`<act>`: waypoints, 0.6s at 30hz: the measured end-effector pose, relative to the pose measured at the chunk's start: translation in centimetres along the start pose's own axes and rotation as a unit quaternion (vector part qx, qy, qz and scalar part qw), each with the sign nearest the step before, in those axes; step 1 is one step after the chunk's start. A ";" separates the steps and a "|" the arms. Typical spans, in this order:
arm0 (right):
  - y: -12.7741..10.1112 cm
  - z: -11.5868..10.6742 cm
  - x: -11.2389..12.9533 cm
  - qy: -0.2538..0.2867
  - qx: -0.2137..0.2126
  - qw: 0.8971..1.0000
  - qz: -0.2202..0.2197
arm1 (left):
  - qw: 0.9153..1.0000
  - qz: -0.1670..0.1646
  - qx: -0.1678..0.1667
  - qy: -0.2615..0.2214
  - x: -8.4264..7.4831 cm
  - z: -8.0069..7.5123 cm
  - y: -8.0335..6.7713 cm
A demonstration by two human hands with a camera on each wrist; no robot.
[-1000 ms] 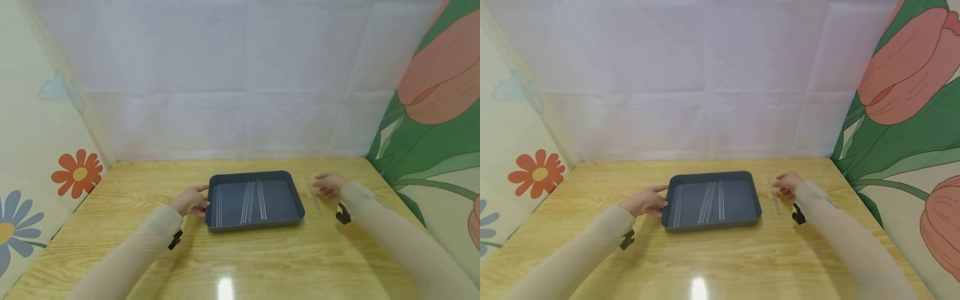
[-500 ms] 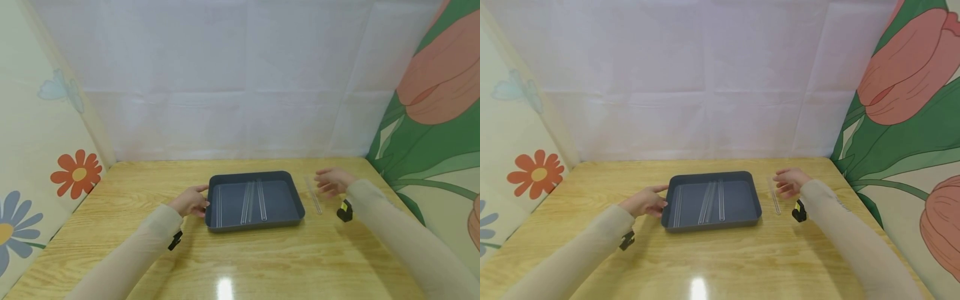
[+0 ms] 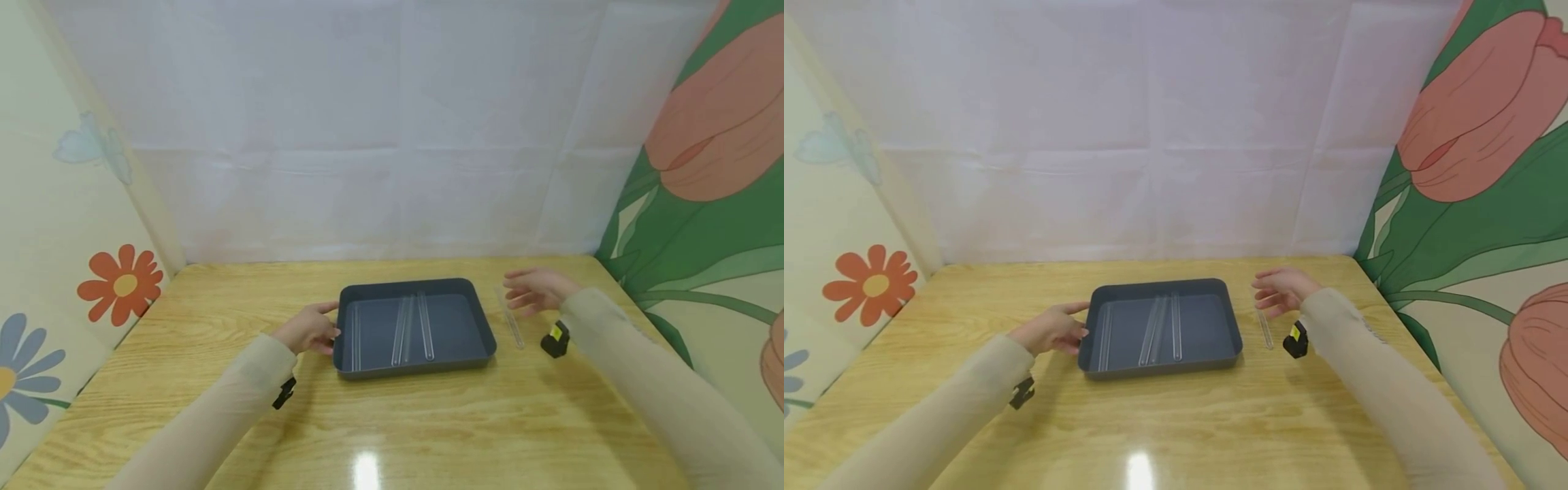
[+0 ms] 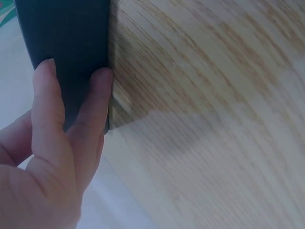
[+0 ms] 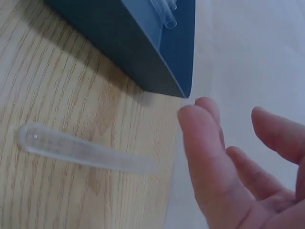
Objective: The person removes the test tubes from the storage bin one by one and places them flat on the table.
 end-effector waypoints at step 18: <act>1.0 2.6 1.7 0.020 0.024 1.000 -0.005 | 1.000 -0.003 0.002 0.001 -0.1 0.1 -0.4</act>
Point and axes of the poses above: each hand's wrist, its own y-axis towards the middle knuckle, its own z-axis out of the palm, x = y × z, the point moved 6 cm from there along y, towards the middle knuckle, and after that the axes turned 15 degrees about -z, right-handed, at the moved point
